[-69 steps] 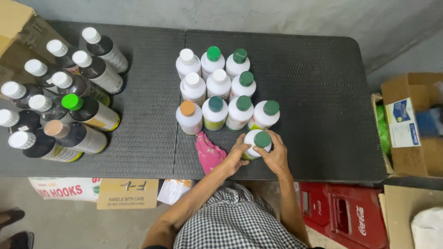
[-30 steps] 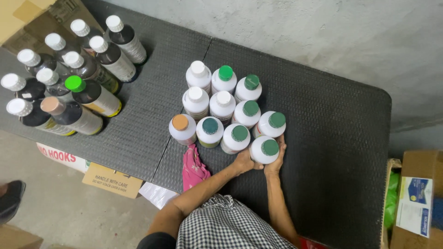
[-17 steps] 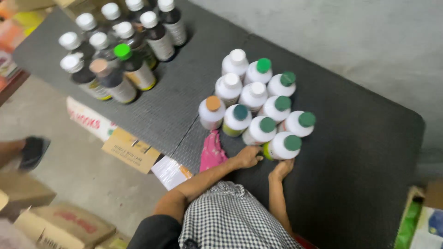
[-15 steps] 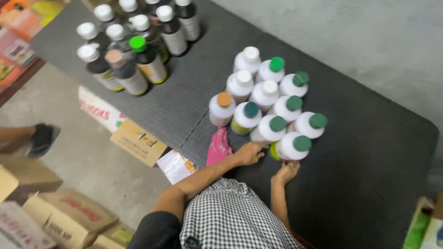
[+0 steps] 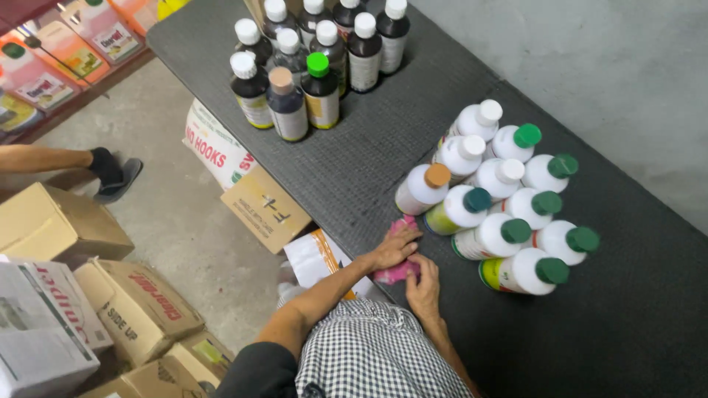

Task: Organizes and wipes agricultural bottles on a table and then prepares a cardboard box with dividers.

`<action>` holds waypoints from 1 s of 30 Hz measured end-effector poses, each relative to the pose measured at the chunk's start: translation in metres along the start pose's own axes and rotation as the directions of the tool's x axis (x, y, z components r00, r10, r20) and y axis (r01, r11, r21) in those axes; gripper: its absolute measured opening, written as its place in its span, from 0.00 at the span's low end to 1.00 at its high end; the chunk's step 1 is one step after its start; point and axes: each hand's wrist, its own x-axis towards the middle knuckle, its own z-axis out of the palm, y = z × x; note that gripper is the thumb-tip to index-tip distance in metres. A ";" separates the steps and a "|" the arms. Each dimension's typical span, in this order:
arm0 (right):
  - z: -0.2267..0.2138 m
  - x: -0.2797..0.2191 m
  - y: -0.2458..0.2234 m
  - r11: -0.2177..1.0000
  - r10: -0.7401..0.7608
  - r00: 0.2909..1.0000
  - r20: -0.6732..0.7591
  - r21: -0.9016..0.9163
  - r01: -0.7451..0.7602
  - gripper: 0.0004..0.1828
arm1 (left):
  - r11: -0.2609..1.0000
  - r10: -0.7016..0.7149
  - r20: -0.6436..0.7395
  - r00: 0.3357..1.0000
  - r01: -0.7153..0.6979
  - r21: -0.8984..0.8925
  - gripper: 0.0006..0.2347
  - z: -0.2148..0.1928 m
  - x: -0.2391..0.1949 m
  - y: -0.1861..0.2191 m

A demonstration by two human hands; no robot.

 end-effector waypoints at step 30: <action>0.118 0.051 -0.049 0.627 0.292 0.875 -0.386 -0.614 -0.479 0.31 | 0.996 0.081 -0.647 0.758 -0.049 0.068 0.28 -0.369 0.020 -0.133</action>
